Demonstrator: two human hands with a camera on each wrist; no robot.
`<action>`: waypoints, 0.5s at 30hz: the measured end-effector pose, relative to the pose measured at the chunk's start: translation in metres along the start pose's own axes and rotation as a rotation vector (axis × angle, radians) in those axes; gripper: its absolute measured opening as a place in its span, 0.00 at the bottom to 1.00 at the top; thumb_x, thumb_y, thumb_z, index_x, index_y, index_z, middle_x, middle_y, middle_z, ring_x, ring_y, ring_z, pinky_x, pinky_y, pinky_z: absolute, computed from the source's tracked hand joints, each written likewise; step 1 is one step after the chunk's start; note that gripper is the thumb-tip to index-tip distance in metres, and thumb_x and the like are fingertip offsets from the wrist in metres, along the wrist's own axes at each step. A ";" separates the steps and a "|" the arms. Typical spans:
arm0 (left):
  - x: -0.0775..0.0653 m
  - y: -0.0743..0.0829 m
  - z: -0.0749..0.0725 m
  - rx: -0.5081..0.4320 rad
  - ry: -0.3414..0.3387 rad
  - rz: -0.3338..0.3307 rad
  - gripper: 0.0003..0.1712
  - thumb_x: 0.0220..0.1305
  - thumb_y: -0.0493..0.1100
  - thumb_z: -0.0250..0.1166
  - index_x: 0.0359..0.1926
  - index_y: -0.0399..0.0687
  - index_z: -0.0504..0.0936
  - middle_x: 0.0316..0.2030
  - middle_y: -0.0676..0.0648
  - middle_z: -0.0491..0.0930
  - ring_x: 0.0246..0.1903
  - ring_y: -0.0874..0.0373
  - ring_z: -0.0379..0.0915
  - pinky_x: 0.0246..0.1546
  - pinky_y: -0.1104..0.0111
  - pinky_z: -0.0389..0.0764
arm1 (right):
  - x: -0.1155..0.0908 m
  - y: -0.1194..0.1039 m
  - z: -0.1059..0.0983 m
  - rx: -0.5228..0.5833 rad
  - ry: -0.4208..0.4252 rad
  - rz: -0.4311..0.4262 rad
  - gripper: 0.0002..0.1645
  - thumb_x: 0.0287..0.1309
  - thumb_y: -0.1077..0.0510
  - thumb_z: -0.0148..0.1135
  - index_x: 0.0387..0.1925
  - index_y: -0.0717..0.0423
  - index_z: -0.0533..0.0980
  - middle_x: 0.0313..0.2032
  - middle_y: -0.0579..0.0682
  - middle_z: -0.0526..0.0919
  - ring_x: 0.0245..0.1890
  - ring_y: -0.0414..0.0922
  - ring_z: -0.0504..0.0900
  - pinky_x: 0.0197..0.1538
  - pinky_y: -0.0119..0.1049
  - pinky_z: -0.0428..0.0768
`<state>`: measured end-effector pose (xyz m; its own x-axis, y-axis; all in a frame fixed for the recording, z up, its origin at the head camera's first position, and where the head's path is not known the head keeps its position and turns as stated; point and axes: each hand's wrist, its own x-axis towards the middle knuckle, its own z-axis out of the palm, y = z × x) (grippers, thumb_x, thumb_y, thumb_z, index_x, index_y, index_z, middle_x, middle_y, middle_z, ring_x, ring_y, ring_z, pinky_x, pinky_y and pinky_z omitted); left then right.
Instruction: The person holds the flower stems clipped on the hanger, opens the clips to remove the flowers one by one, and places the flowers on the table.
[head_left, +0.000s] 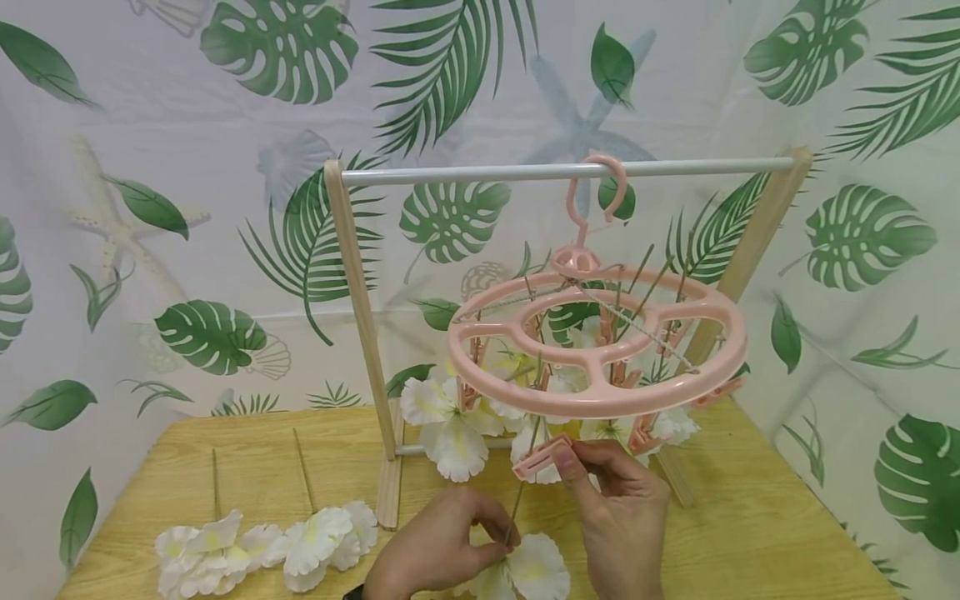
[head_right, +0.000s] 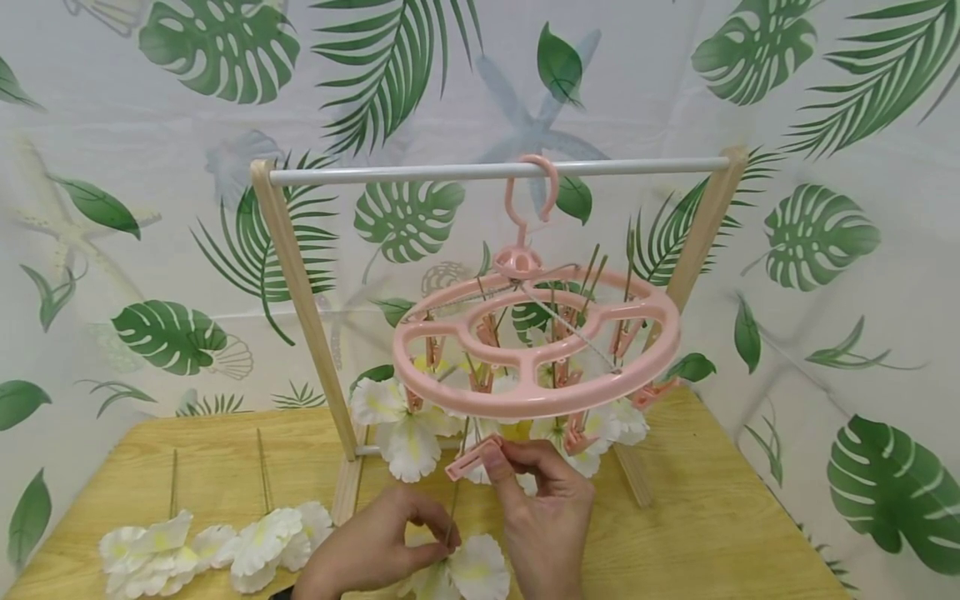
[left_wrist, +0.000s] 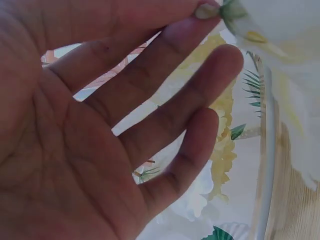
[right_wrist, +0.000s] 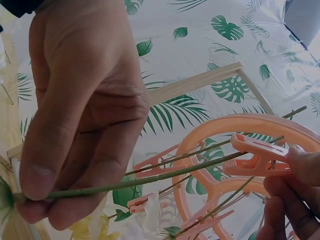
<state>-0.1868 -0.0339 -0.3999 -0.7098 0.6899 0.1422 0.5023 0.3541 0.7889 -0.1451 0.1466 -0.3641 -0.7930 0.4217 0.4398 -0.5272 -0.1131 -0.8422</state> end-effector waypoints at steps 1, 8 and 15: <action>0.000 0.000 0.000 0.011 -0.003 -0.001 0.08 0.63 0.33 0.69 0.33 0.50 0.90 0.31 0.64 0.84 0.35 0.74 0.78 0.42 0.75 0.78 | 0.000 0.000 0.000 0.002 -0.002 -0.006 0.02 0.55 0.76 0.69 0.31 0.70 0.84 0.32 0.55 0.88 0.37 0.45 0.88 0.41 0.32 0.84; -0.001 -0.003 0.000 0.014 -0.044 -0.041 0.08 0.61 0.31 0.70 0.32 0.50 0.90 0.29 0.61 0.85 0.33 0.73 0.78 0.39 0.75 0.79 | 0.000 -0.001 0.000 -0.023 -0.008 -0.009 0.05 0.56 0.77 0.68 0.30 0.69 0.84 0.32 0.54 0.88 0.37 0.45 0.88 0.44 0.33 0.84; -0.002 -0.004 0.001 0.041 -0.063 -0.079 0.08 0.59 0.31 0.70 0.29 0.49 0.89 0.27 0.62 0.84 0.33 0.73 0.77 0.39 0.75 0.78 | 0.000 -0.002 -0.001 -0.050 -0.015 0.000 0.03 0.57 0.76 0.67 0.32 0.71 0.83 0.33 0.55 0.88 0.36 0.46 0.88 0.45 0.33 0.84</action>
<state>-0.1871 -0.0360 -0.4034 -0.7161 0.6968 0.0422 0.4670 0.4332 0.7709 -0.1435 0.1473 -0.3624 -0.7976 0.4080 0.4443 -0.5117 -0.0676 -0.8565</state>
